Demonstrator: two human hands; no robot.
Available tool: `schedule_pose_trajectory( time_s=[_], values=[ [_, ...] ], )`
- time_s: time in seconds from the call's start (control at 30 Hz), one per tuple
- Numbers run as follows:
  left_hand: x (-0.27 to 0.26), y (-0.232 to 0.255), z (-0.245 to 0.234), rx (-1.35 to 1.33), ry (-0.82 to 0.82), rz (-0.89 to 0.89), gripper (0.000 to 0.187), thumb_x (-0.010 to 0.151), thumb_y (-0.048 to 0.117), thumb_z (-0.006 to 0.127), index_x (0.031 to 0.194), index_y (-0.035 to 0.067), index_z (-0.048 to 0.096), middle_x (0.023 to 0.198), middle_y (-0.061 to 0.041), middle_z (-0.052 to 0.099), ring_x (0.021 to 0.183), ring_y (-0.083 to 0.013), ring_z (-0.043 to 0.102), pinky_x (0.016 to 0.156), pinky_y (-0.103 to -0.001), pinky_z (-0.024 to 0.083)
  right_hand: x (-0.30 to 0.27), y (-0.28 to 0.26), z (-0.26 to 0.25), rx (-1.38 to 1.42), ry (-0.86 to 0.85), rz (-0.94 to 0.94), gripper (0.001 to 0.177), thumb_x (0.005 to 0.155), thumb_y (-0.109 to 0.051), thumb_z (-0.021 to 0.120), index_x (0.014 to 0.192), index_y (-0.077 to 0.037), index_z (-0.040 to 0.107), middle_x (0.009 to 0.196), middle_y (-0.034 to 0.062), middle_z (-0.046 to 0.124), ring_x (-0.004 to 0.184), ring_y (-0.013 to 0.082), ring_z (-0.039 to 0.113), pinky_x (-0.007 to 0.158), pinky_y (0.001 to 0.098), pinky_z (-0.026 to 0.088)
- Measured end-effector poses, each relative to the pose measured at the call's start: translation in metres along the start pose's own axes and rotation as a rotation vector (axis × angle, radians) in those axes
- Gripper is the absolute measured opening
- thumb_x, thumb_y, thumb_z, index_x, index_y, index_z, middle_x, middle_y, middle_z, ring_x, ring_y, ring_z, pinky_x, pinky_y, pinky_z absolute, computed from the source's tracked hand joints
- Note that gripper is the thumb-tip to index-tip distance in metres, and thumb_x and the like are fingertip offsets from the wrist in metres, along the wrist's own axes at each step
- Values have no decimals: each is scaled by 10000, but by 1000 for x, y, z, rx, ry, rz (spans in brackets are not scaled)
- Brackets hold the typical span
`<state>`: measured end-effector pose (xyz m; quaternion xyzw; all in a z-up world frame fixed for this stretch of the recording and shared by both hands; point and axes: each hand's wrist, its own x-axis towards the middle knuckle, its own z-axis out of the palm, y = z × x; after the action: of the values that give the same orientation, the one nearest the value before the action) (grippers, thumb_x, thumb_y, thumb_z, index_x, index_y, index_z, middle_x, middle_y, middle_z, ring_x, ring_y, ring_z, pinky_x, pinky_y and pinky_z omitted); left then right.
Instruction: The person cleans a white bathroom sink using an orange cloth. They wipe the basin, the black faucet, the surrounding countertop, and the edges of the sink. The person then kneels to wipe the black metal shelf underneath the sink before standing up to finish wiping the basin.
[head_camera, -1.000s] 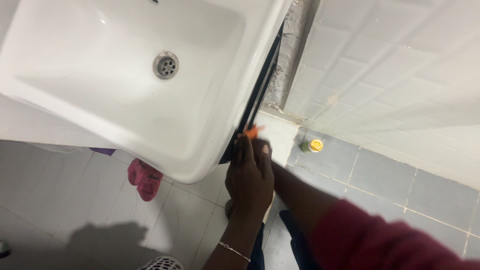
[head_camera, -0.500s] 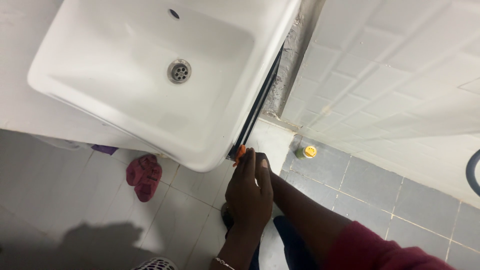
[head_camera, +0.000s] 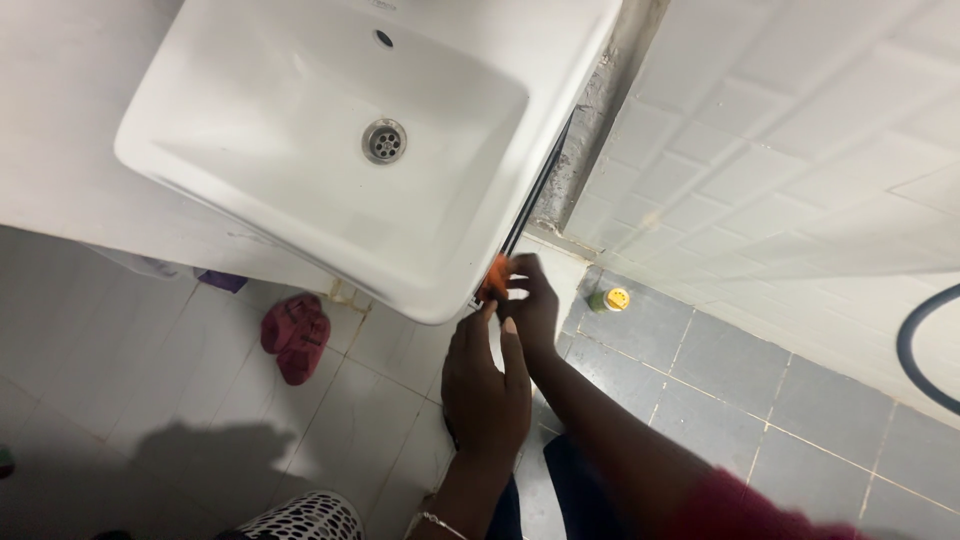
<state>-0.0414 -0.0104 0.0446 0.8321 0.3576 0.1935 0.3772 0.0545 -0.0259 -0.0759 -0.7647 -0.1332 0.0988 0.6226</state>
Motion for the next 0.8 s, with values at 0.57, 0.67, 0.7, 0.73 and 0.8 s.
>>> schedule_pose_trajectory(
  time_s=[0.57, 0.67, 0.7, 0.73, 0.8],
  values=[
    [3, 11, -7, -76, 82, 135, 368, 1040, 271, 502, 1264, 9, 632, 1210, -180, 700, 1139, -349, 671, 941, -444, 526, 1, 14, -33, 171, -459, -67, 212, 882, -27, 692, 1086, 28, 670, 1127, 117, 690, 1056, 178, 671, 925, 339, 556],
    [3, 15, -9, -77, 92, 141, 359, 1039, 274, 506, 1252, 20, 644, 1195, -173, 704, 1123, -345, 673, 930, -446, 527, 3, 4, -46, 302, -582, 307, 215, 990, -99, 584, 1150, -13, 698, 1078, 124, 699, 1008, 186, 664, 921, 365, 561],
    [3, 16, -11, -72, 95, 145, 351, 1040, 274, 508, 1244, 27, 651, 1190, -170, 706, 1119, -343, 674, 929, -447, 527, 3, 2, -42, 464, -576, 360, 214, 1010, -106, 565, 1171, -11, 668, 1114, 123, 690, 1049, 193, 662, 980, 364, 550],
    [3, 16, -12, -87, 96, 164, 350, 1045, 273, 504, 1246, 26, 650, 1193, -167, 708, 1119, -335, 679, 931, -440, 532, -1, 1, -39, 623, -564, 419, 213, 1030, -114, 546, 1191, -10, 638, 1150, 121, 681, 1090, 199, 660, 1040, 363, 539],
    [5, 18, -14, -119, 95, 208, 348, 1056, 272, 496, 1249, 25, 647, 1201, -160, 711, 1119, -320, 689, 934, -427, 542, -5, -3, -34, 815, -477, 542, 247, 1013, -122, 513, 1243, -77, 589, 1189, 106, 675, 1128, 199, 659, 1081, 355, 520]
  ],
)
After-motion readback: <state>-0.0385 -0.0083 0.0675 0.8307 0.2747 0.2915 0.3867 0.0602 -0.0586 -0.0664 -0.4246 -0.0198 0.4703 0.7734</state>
